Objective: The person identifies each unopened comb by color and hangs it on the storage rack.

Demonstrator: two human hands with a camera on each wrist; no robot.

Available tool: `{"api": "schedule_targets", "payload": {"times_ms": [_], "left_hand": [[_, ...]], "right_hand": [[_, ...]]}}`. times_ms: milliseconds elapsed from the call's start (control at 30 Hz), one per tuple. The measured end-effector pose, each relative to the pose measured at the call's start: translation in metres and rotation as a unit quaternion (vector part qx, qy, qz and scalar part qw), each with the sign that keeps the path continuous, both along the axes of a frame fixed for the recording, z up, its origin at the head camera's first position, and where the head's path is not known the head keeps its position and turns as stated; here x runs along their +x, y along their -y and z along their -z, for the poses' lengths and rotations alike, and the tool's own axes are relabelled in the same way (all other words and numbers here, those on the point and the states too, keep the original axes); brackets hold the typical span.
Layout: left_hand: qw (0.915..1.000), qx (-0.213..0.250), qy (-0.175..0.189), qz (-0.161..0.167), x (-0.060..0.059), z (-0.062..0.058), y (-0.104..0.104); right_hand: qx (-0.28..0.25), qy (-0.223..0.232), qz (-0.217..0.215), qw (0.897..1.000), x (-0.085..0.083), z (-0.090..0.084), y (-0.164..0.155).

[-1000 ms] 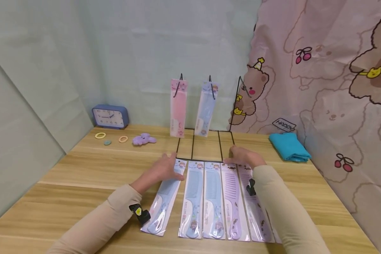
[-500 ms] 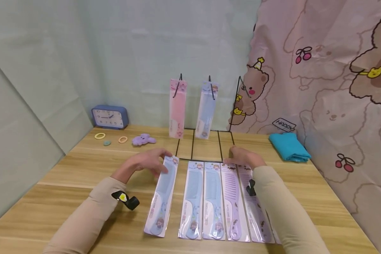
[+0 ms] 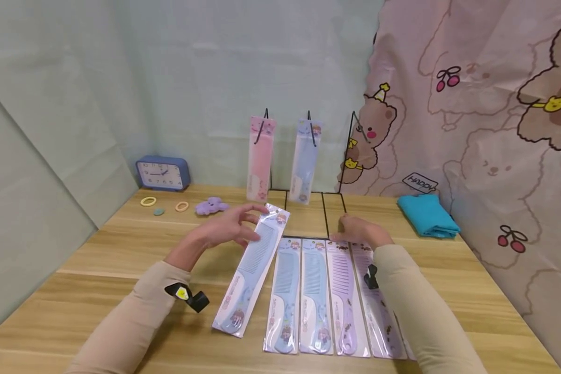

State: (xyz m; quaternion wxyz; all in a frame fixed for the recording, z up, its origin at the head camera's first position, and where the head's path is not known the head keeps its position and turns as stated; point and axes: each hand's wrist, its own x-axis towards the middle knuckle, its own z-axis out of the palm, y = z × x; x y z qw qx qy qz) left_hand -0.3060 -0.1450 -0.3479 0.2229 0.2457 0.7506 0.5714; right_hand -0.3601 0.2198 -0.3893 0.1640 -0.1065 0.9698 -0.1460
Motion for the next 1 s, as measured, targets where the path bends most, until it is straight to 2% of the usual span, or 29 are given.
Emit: {"api": "schedule_targets", "payload": {"times_ms": [133,333,500,633,867,1000], "left_hand": [[0.998,0.048,-0.037,-0.015,0.004,-0.011,-0.016],[0.9875,0.126,-0.087,-0.038,0.012,-0.03,-0.038],[0.9813,0.155,-0.095,-0.065,0.018,-0.041,-0.049],[0.9756,0.177,-0.104,-0.077,0.017,-0.051,-0.059],[0.9716,0.181,-0.126,-0.087,0.011,-0.073,-0.083],[0.9695,0.185,-0.132,-0.091,0.006,-0.079,-0.093]], "right_hand": [[-0.001,0.001,0.001,1.0,0.001,-0.001,0.0],[-0.001,-0.007,-0.003,1.0,0.005,-0.003,0.0],[0.003,-0.004,-0.018,1.0,0.005,-0.004,0.004],[0.006,0.005,-0.017,1.0,0.005,-0.003,0.008],[0.004,0.017,-0.009,1.0,0.003,-0.004,0.006],[0.003,0.019,-0.003,1.0,0.004,-0.008,0.004]]}}
